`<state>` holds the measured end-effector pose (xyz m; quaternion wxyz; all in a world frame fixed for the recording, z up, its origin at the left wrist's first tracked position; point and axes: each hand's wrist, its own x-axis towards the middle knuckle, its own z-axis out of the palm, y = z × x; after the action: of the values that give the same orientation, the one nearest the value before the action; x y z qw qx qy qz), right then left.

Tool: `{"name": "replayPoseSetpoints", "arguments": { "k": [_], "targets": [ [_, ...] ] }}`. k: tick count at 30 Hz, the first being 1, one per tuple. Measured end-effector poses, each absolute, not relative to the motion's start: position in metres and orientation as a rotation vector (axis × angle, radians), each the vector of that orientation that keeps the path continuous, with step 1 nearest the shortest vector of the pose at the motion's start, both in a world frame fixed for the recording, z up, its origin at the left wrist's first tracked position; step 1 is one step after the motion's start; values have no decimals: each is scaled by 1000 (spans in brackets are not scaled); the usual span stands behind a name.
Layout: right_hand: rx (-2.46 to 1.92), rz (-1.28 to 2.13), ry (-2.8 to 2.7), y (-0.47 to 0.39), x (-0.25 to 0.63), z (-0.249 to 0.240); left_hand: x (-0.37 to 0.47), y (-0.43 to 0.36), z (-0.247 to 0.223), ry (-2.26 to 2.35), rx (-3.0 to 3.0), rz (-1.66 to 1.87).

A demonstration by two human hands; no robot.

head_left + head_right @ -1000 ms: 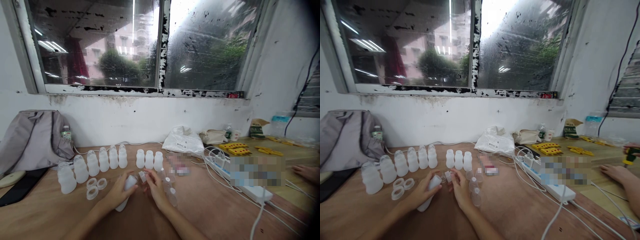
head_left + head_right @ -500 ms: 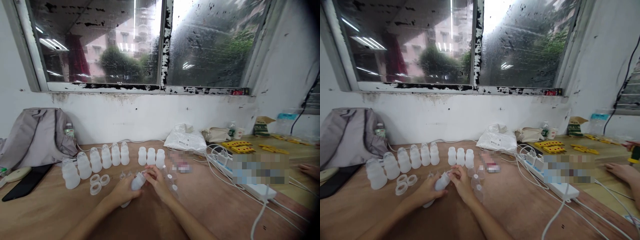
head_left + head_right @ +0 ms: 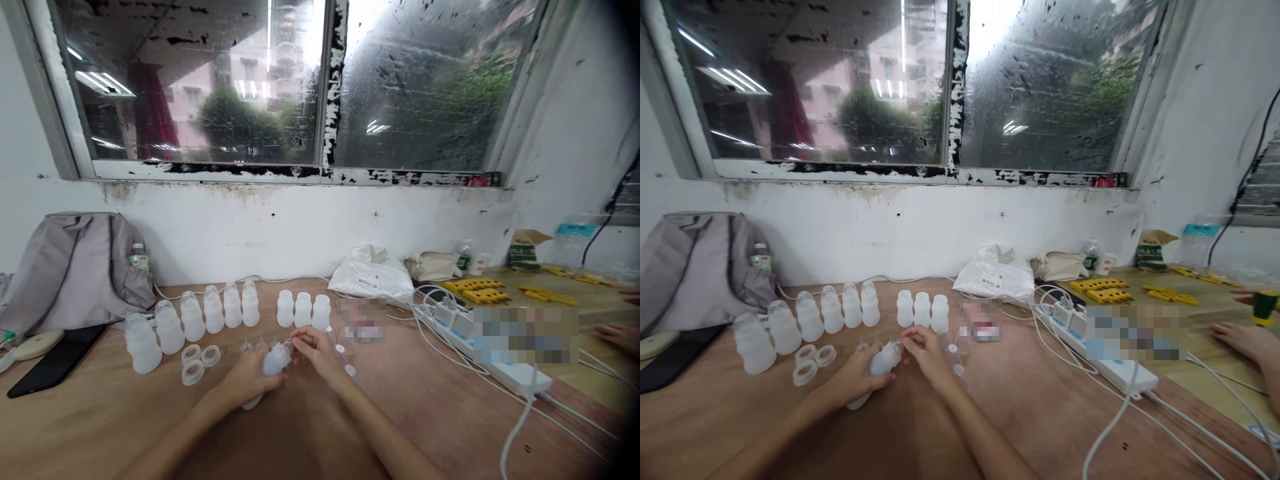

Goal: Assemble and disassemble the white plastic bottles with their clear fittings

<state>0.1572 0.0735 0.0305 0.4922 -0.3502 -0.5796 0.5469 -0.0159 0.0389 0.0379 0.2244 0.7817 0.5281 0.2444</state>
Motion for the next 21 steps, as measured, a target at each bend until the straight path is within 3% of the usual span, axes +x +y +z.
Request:
{"name": "replayPoseSetpoints", "arguments": {
  "k": [11, 21],
  "targets": [
    [-885, 1286, -1472, 79, 157, 27, -16, 37, 41, 1422, 2176, 670],
    [-1026, 693, -1882, 75, 156, 28, -15, 33, 41, 1381, 2257, 629]
  ]
}}
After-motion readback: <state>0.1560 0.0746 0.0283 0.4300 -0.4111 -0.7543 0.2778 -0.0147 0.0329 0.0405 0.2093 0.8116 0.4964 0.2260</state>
